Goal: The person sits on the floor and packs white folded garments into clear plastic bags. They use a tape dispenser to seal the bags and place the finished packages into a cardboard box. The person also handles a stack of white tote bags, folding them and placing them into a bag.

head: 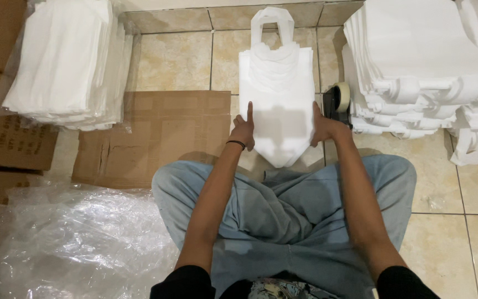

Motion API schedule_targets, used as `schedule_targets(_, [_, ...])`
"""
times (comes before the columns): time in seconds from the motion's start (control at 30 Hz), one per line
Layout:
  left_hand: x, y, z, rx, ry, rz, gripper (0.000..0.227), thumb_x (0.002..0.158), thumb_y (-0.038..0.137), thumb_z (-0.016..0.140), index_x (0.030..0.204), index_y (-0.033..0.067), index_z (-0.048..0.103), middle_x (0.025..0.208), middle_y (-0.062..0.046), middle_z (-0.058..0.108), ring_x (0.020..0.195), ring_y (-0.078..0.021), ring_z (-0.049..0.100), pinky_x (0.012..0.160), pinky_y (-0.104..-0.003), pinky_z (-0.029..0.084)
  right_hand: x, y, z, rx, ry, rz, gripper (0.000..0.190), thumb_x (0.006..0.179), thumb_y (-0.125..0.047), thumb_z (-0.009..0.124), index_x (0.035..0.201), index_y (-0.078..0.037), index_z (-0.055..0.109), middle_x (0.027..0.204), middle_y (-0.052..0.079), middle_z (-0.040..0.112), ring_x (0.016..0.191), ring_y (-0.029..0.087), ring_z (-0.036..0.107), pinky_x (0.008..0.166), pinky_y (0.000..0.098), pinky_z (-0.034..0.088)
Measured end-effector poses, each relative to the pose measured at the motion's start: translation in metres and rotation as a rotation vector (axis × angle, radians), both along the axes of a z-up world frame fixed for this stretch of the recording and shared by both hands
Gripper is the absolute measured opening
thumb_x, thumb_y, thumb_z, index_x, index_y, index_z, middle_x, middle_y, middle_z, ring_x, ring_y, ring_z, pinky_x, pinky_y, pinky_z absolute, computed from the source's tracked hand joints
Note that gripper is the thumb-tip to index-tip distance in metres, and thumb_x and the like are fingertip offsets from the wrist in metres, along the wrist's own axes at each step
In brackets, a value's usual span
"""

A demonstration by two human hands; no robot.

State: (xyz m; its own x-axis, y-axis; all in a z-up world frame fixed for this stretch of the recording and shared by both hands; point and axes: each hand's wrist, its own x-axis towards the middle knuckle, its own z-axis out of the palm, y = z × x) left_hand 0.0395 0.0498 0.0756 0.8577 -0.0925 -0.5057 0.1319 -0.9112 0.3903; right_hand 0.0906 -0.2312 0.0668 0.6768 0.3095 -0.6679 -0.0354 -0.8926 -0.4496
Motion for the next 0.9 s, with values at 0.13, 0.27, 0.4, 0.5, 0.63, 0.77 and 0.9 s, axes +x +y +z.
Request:
schedule_targets(0.13, [0.005, 0.009, -0.017, 0.017, -0.007, -0.030, 0.155, 0.052, -0.013, 0.086, 0.154, 0.0188, -0.027, 0.140, -0.037, 0.033, 0.136, -0.0506, 0.033, 0.102, -0.055, 0.047, -0.014, 0.018, 0.022, -0.012, -0.110, 0.076, 0.155, 0.055, -0.005, 0.091, 0.154, -0.015, -0.028, 0.150, 0.040, 0.028, 0.134, 0.053, 0.040, 0.107, 0.0634, 0.040])
schedule_targets(0.27, [0.003, 0.009, -0.021, 0.034, -0.099, -0.062, 0.137, 0.064, -0.017, 0.075, 0.156, 0.0150, -0.020, 0.134, -0.034, 0.039, 0.132, -0.0481, 0.040, 0.099, -0.050, 0.051, -0.024, 0.010, 0.038, 0.110, -0.340, 0.081, 0.127, 0.069, -0.011, 0.078, 0.158, -0.012, -0.012, 0.144, 0.040, 0.037, 0.125, 0.054, 0.050, 0.103, 0.0625, 0.044])
schedule_targets(0.4, [0.004, 0.013, -0.031, 0.081, -0.194, -0.041, 0.126, 0.070, -0.018, 0.070, 0.158, 0.0137, -0.015, 0.130, -0.034, 0.041, 0.122, -0.0457, 0.049, 0.095, -0.048, 0.055, -0.019, 0.000, -0.004, 0.390, -0.484, 0.041, 0.107, 0.075, -0.017, 0.073, 0.158, -0.001, 0.007, 0.139, 0.038, 0.044, 0.127, 0.053, 0.048, 0.107, 0.0613, 0.041])
schedule_targets(0.5, [0.009, 0.017, -0.042, 0.108, -0.219, -0.008, 0.118, 0.073, -0.017, 0.066, 0.158, 0.0087, -0.011, 0.128, -0.034, 0.043, 0.118, -0.0449, 0.054, 0.094, -0.046, 0.057, -0.025, 0.009, -0.002, 0.408, -0.454, 0.011, 0.121, 0.074, -0.024, 0.080, 0.159, -0.007, -0.005, 0.143, 0.038, 0.037, 0.135, 0.050, 0.039, 0.117, 0.0573, 0.032])
schedule_targets(0.63, [0.001, 0.011, -0.023, 0.085, -0.249, -0.016, 0.118, 0.074, -0.019, 0.065, 0.158, 0.0096, -0.013, 0.126, -0.034, 0.044, 0.116, -0.0468, 0.056, 0.092, -0.047, 0.057, -0.039, 0.018, 0.038, 0.554, -0.451, -0.043, 0.130, 0.072, -0.034, 0.083, 0.153, 0.001, -0.012, 0.149, 0.041, 0.023, 0.141, 0.055, 0.026, 0.119, 0.0636, 0.023])
schedule_targets(0.77, [0.005, 0.012, -0.034, 0.071, -0.244, -0.005, 0.121, 0.072, -0.018, 0.067, 0.158, 0.0125, -0.012, 0.130, -0.035, 0.041, 0.124, -0.0488, 0.048, 0.096, -0.048, 0.055, -0.025, 0.003, -0.007, 0.555, -0.491, 0.016, 0.133, 0.070, -0.036, 0.086, 0.155, -0.001, -0.010, 0.147, 0.040, 0.026, 0.139, 0.054, 0.028, 0.120, 0.0637, 0.022])
schedule_targets(0.9, [0.007, 0.014, -0.038, -0.003, -0.235, 0.036, 0.121, 0.070, -0.020, 0.066, 0.159, 0.0123, -0.009, 0.138, -0.039, 0.035, 0.132, -0.0530, 0.040, 0.101, -0.050, 0.051, -0.024, 0.016, 0.021, 0.600, -0.502, -0.018, 0.136, 0.066, -0.044, 0.089, 0.156, -0.003, -0.005, 0.154, 0.036, 0.019, 0.142, 0.051, 0.027, 0.119, 0.0621, 0.025])
